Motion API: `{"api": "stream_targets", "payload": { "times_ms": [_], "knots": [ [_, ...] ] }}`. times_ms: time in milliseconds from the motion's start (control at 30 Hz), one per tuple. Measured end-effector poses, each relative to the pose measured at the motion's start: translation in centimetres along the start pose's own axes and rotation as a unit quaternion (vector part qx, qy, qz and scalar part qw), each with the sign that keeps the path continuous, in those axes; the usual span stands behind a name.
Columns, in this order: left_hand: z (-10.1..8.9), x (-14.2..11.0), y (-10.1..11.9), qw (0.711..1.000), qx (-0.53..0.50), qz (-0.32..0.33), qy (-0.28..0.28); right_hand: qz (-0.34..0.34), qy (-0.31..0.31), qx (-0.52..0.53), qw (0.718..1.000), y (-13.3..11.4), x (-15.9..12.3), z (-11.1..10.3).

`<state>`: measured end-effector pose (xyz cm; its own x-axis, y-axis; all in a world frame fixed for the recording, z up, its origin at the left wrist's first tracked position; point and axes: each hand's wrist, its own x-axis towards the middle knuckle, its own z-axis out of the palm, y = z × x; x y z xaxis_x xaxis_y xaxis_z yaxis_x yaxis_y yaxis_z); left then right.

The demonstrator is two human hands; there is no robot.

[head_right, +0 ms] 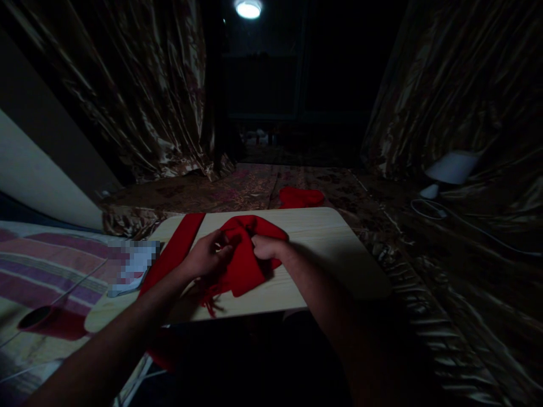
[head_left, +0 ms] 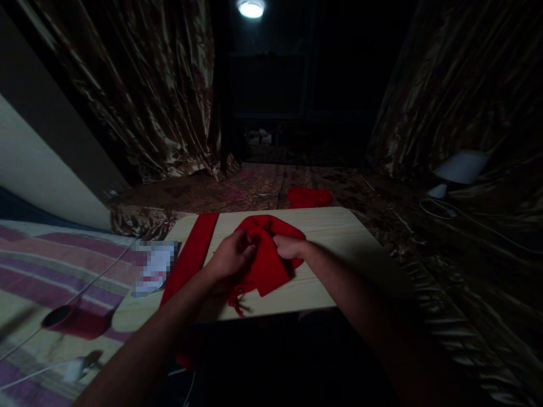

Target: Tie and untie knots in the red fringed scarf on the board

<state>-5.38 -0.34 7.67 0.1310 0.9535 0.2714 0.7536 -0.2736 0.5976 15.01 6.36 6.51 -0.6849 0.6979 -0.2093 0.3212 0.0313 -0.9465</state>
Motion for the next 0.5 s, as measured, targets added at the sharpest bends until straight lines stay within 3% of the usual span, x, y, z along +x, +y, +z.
{"api": "stream_targets", "payload": {
  "times_ms": [133,233,333,500],
  "knots": [
    [-0.4,-3.8,-0.9,0.993,0.022,0.004,-0.112,0.079,0.026,0.103,0.991,1.3,-1.3,-1.2],
    [-0.1,-5.2,-0.8,0.989,0.07,0.044,-0.122,0.086,0.051,0.118,0.988,1.8,-1.9,-0.7],
    [0.3,-5.5,-0.4,0.98,0.145,0.057,-0.124,0.064,0.063,0.065,0.994,2.2,-2.1,0.2],
    [-0.5,-5.4,0.1,0.953,0.272,0.0,-0.13,0.057,0.09,0.017,0.994,2.8,-1.8,0.2]
  ]
}}
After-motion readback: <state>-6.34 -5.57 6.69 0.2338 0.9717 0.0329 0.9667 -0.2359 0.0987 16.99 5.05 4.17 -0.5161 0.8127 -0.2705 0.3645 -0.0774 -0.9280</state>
